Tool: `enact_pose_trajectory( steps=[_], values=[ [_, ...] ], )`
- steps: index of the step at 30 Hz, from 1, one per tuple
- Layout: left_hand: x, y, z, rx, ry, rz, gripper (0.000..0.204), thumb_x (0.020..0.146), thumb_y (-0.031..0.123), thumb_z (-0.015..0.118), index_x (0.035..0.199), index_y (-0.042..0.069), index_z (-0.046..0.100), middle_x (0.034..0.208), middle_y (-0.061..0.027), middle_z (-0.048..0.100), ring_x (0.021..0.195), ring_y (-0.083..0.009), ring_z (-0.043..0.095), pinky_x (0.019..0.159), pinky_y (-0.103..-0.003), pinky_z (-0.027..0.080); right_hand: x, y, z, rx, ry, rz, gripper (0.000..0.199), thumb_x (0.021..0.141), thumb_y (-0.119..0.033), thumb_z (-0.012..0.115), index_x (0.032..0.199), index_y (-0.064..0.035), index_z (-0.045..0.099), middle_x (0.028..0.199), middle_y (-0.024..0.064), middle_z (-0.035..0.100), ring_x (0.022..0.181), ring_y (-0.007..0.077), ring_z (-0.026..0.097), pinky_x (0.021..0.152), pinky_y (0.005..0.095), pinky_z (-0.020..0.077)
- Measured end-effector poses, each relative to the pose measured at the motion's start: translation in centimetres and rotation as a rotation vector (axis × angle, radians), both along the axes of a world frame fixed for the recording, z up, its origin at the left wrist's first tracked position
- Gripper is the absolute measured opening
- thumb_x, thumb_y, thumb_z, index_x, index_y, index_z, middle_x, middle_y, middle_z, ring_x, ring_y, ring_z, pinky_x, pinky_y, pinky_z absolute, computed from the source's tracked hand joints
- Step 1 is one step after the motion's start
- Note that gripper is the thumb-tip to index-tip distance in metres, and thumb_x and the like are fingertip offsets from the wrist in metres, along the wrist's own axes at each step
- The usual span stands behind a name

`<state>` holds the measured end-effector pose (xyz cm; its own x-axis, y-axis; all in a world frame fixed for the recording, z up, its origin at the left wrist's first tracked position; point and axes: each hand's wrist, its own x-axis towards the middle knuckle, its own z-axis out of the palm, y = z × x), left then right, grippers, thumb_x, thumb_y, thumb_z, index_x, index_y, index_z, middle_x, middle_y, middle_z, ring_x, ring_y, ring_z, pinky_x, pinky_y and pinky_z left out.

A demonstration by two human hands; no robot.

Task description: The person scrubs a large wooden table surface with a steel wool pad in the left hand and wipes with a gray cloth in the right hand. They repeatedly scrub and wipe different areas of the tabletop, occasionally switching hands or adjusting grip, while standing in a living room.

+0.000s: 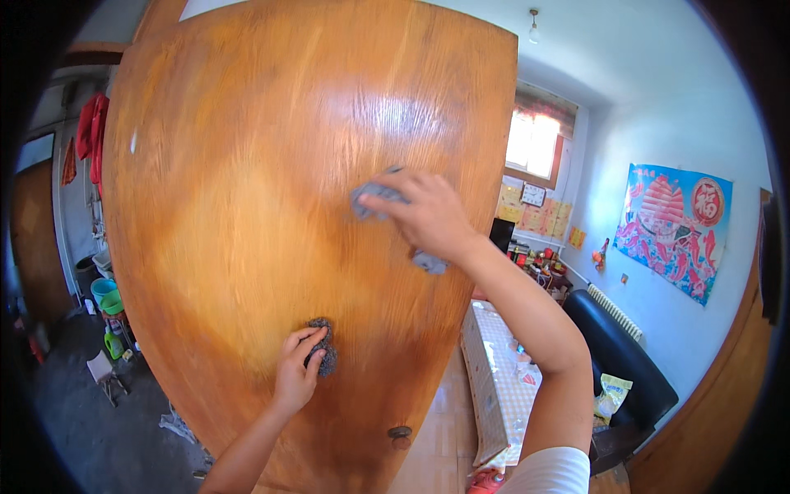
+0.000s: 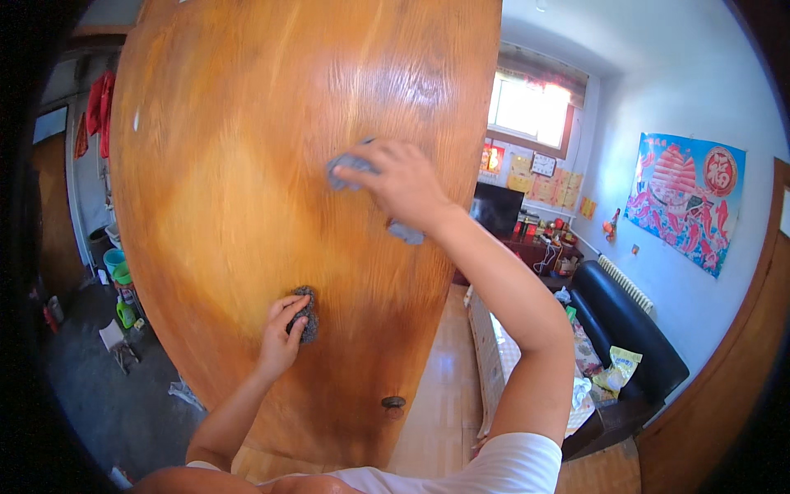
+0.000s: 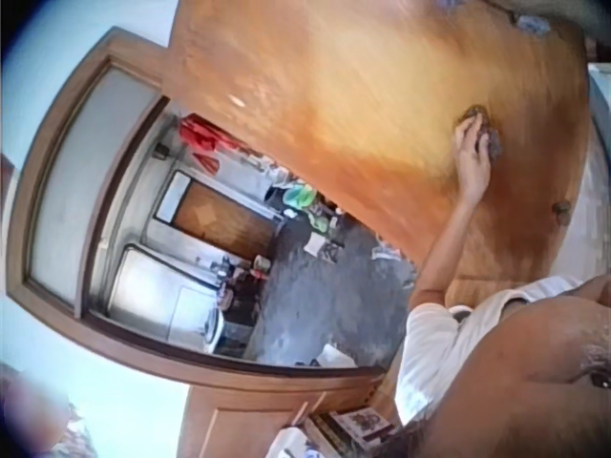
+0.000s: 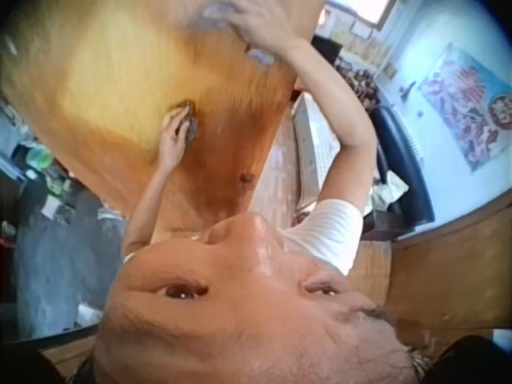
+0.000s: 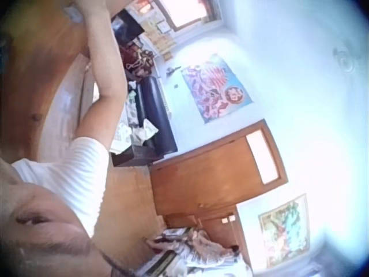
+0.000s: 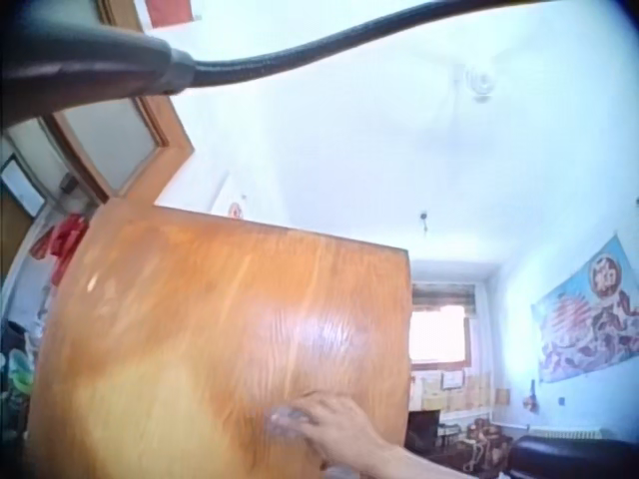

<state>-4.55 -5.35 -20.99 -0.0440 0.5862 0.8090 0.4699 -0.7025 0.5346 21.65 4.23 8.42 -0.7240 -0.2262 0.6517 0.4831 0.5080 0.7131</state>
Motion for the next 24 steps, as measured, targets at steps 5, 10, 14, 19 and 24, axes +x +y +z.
enact_pose_trajectory(
  steps=[5,10,14,19,24],
  values=[
    [0.8,0.0,0.1,0.005,-0.073,-0.084,0.041,0.104,0.001,0.069,0.145,0.004,0.071,0.136,-0.0165,0.067,0.13,-0.0346,0.063,0.112,-0.04,0.049,6.5,0.4,10.1,0.153,0.304,-0.079,0.062,0.087,0.006,0.069,0.138,-0.0279,0.079,0.139,0.0115,0.073,0.125,0.0379,0.064,0.11,0.0481,0.0504],
    [1.3,-1.4,3.5,0.078,-0.031,-0.057,0.048,0.105,0.001,0.069,0.153,0.004,0.064,0.134,-0.0171,0.064,0.127,-0.034,0.063,0.111,-0.039,0.049,7.0,1.7,10.5,0.222,0.595,-0.099,0.052,0.095,-0.004,0.07,0.139,-0.0309,0.078,0.138,0.0085,0.071,0.121,0.0382,0.062,0.103,0.0483,0.0537],
    [1.1,-0.7,7.4,0.253,0.104,0.043,0.052,0.104,0.001,0.071,0.155,0.006,0.064,0.13,-0.0163,0.064,0.121,-0.0335,0.063,0.107,-0.04,0.051,5.0,-0.4,1.3,0.122,0.359,-0.121,0.063,0.09,-0.001,0.072,0.146,-0.0306,0.073,0.142,0.0083,0.069,0.12,0.0353,0.061,0.101,0.0489,0.0512],
    [3.5,0.9,15.7,0.469,0.297,0.132,0.055,0.1,-0.001,0.073,0.154,0.01,0.066,0.132,-0.0157,0.064,0.123,-0.0345,0.062,0.108,-0.04,0.05,8.0,-2.1,-7.6,-0.017,0.223,-0.183,0.068,0.085,-0.002,0.078,0.146,-0.0319,0.073,0.146,0.0059,0.066,0.121,0.0336,0.061,0.098,0.0474,0.0494],
    [6.4,4.5,24.6,0.747,0.441,0.294,0.044,0.097,0.005,0.078,0.141,0.01,0.073,0.137,-0.0103,0.067,0.123,-0.0351,0.063,0.106,-0.045,0.053,7.7,-1.4,-8.8,0.0,0.287,-0.142,0.061,0.085,-0.009,0.079,0.141,-0.0314,0.076,0.144,0.0032,0.068,0.121,0.0311,0.061,0.096,0.0465,0.0494]
  ],
)
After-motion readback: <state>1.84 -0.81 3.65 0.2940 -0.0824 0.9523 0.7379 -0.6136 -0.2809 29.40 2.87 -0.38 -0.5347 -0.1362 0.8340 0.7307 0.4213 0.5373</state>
